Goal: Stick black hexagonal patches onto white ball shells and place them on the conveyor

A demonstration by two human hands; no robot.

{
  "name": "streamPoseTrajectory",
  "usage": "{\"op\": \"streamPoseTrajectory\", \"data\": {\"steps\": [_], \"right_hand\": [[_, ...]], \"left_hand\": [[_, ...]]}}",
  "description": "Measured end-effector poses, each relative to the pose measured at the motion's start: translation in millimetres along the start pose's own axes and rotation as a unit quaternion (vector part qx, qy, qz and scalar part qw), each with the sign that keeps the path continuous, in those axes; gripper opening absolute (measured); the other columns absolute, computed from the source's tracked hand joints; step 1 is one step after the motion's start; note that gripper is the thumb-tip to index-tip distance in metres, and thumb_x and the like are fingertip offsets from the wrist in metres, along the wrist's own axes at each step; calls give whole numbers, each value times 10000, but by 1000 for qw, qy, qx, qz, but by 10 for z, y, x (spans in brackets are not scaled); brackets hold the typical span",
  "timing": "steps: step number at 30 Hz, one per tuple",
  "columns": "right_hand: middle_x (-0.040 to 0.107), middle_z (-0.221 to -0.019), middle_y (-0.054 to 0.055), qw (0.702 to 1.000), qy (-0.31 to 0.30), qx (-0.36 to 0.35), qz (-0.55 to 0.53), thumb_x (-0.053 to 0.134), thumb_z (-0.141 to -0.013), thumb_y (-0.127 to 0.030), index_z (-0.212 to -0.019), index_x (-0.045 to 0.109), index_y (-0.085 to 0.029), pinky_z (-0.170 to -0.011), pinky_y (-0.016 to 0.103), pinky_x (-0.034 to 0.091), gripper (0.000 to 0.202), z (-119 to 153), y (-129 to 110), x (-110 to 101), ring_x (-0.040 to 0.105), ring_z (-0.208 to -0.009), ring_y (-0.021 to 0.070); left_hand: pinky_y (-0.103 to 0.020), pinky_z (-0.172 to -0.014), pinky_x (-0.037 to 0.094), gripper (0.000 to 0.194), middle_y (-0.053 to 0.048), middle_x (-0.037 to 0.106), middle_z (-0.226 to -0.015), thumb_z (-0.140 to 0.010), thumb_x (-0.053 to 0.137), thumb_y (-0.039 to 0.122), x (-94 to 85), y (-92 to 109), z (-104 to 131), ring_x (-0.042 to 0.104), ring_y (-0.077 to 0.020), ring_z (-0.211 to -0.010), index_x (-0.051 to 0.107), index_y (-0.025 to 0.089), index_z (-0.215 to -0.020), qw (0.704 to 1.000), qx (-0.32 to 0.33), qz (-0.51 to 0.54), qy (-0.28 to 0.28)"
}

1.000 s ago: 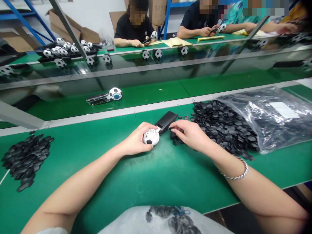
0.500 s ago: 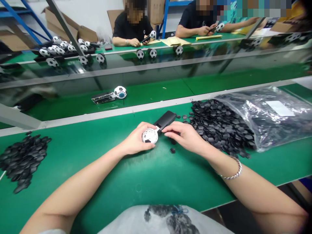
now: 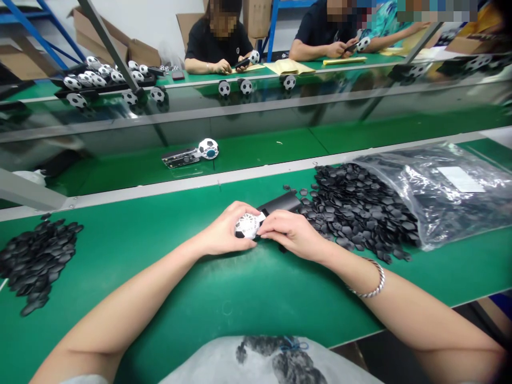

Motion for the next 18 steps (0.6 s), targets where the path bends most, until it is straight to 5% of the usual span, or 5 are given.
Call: {"op": "streamPoseTrajectory", "data": {"steps": [4, 18], "right_hand": [[658, -837, 34, 1000, 29, 2, -6, 533, -858, -171, -866, 645, -199, -726, 273, 461, 116, -14, 15, 25, 577, -809, 149], [582, -754, 8, 994, 46, 99, -7, 662, -771, -225, -782, 591, -177, -671, 253, 422, 86, -57, 123, 7, 539, -732, 138]], "left_hand": [[-381, -931, 389, 468, -55, 513, -1060, -641, 716, 326, 34, 20, -11, 493, -225, -1035, 523, 205, -1050, 999, -3, -8, 37], [-332, -849, 423, 338, -42, 540, -973, -652, 638, 191, 58, 56, -5, 515, -202, -949, 541, 183, -976, 995, 2, -15, 98]]}}
Point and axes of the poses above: each hand's wrist, its own z-axis away from the middle knuckle, its own x-axis out of the palm, y = z × x, the point moved 6 cm from there along -z, towards the middle knuckle
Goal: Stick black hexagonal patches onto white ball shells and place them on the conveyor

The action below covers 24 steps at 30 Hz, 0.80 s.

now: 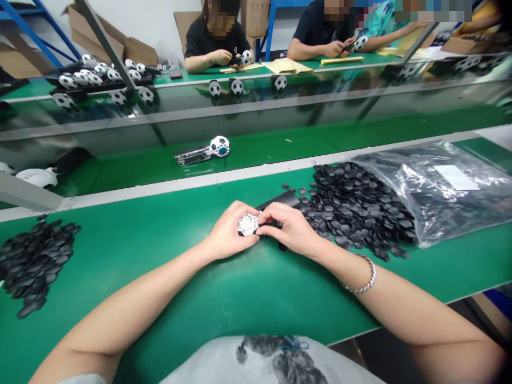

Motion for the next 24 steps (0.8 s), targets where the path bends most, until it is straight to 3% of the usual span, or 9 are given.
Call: {"op": "streamPoseTrajectory", "data": {"steps": [7, 9, 11, 14, 17, 21, 24], "right_hand": [[589, -750, 9, 999, -16, 4, 27, 630, -796, -247, -778, 572, -175, -667, 259, 422, 94, -57, 16, 33, 535, -726, 141], [604, -808, 33, 998, -26, -28, 47, 629, -796, -293, -832, 574, -176, -702, 281, 434, 134, -92, -5, -17, 541, -782, 160], [612, -952, 74, 991, -48, -65, 105, 686, -730, -378, -958, 572, -184, -784, 343, 434, 320, -142, -13, -99, 536, -920, 210], [571, -1143, 113, 962, -85, -103, 238, 759, -621, -421, -1151, 516, -209, -887, 465, 372, 620, -247, 39, -240, 475, -1093, 295], [607, -1084, 113, 947, -124, -92, 283, 716, -692, -308, -1147, 529, -202, -859, 450, 396, 504, -377, 157, -327, 533, -1026, 278], [645, -965, 91, 973, -161, -15, 165, 625, -767, -370, -1039, 587, -163, -752, 337, 463, 344, -537, 321, -348, 596, -860, 223], [656, -815, 49, 987, -111, 99, 59, 577, -770, -461, -1014, 596, -145, -615, 292, 476, 400, -658, 559, -460, 603, -697, 195]], "left_hand": [[-338, -849, 417, 295, -32, 547, -947, -634, 638, 167, -5, -27, 3, 515, -199, -928, 570, 194, -920, 999, 2, 26, 30], [-334, -838, 414, 330, -23, 545, -930, -594, 679, 171, -23, -87, 0, 522, -192, -902, 585, 188, -909, 997, -24, 67, 40], [-309, -770, 426, 381, -5, 550, -882, -547, 713, 178, -34, -195, -3, 534, -171, -821, 594, 181, -909, 985, -82, 148, 42], [-246, -632, 420, 414, 8, 578, -812, -537, 714, 197, -37, -375, -2, 537, -130, -693, 579, 166, -928, 919, -179, 348, 54], [-221, -584, 418, 413, -15, 609, -818, -554, 728, 223, -59, -500, -26, 559, -124, -671, 575, 148, -930, 834, -218, 500, 87], [-269, -688, 470, 371, -47, 614, -904, -699, 637, 443, -91, -613, -89, 594, -160, -802, 571, 168, -940, 751, -193, 616, 142], [-321, -755, 473, 411, -66, 608, -918, -771, 548, 521, -21, -651, -121, 609, -176, -833, 543, 164, -973, 701, -176, 676, 142]]}}
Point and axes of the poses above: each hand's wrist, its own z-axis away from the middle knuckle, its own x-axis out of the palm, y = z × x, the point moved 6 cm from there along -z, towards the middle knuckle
